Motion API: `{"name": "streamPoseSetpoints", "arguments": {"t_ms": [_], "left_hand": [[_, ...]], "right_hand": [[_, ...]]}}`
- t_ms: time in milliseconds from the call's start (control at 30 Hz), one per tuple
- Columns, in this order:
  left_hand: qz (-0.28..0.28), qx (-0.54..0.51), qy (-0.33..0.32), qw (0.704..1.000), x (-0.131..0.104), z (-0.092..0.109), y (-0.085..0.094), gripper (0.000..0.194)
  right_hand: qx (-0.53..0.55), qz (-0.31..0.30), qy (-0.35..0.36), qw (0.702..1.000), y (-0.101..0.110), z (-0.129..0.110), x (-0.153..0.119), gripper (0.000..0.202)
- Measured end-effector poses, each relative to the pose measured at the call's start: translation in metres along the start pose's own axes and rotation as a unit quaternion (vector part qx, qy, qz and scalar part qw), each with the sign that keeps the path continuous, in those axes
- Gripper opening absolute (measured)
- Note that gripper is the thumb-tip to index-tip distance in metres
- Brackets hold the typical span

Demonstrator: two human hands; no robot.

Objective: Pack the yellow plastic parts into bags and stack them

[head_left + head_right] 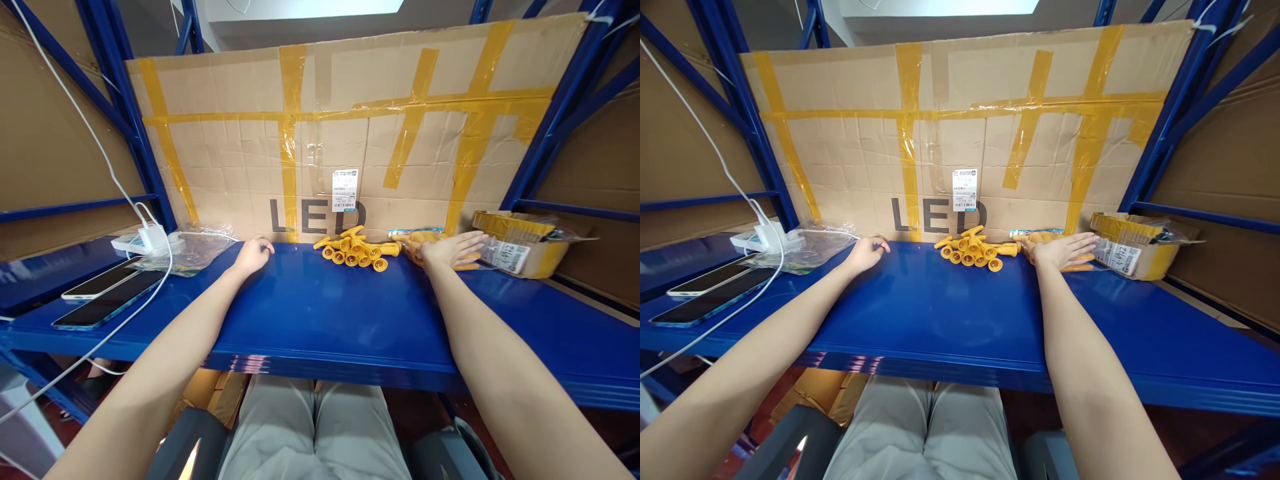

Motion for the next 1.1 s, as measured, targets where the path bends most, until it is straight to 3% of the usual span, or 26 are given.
{"name": "streamPoseSetpoints", "arguments": {"t_ms": [67, 167, 233, 500, 833, 1000, 1100], "left_hand": [[-0.003, 0.002, 0.007, 1.0, 0.0, 0.0, 0.0, 0.025], [-0.009, 0.002, 0.008, 1.0, 0.0, 0.002, 0.0, 0.026], [-0.018, 0.002, 0.014, 1.0, -0.001, 0.002, -0.001, 0.026], [-0.101, -0.002, 0.072, 0.992, -0.006, -0.001, -0.014, 0.029], [-0.128, 0.003, 0.065, 0.99, -0.006, -0.005, -0.02, 0.03], [-0.154, 0.074, 0.078, 0.982, -0.008, -0.011, -0.026, 0.033], [-0.177, 0.159, 0.15, 0.96, -0.014, -0.026, -0.026, 0.048]], "right_hand": [[-0.048, -0.025, 0.015, 0.998, -0.006, -0.004, -0.003, 0.073], [-0.109, -0.121, 0.056, 0.985, -0.028, -0.014, -0.007, 0.059], [-0.138, -0.152, 0.077, 0.976, -0.038, -0.017, -0.009, 0.059], [-0.173, -0.148, 0.085, 0.97, -0.044, -0.013, -0.005, 0.06], [-0.131, -0.098, 0.078, 0.983, -0.043, -0.01, -0.005, 0.06], [-0.13, -0.118, 0.069, 0.982, -0.044, -0.009, -0.004, 0.062], [-0.143, -0.131, 0.074, 0.978, -0.044, -0.009, -0.003, 0.065]]}}
Point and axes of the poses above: each hand's wrist, its own x-axis towards the middle knuckle, its own y-axis out of the back of the hand, z = x × y, the point moved 9 cm from there along x, towards the middle knuckle, and after that the axes turned 7 degrees about -x, right-handed, at the moved point
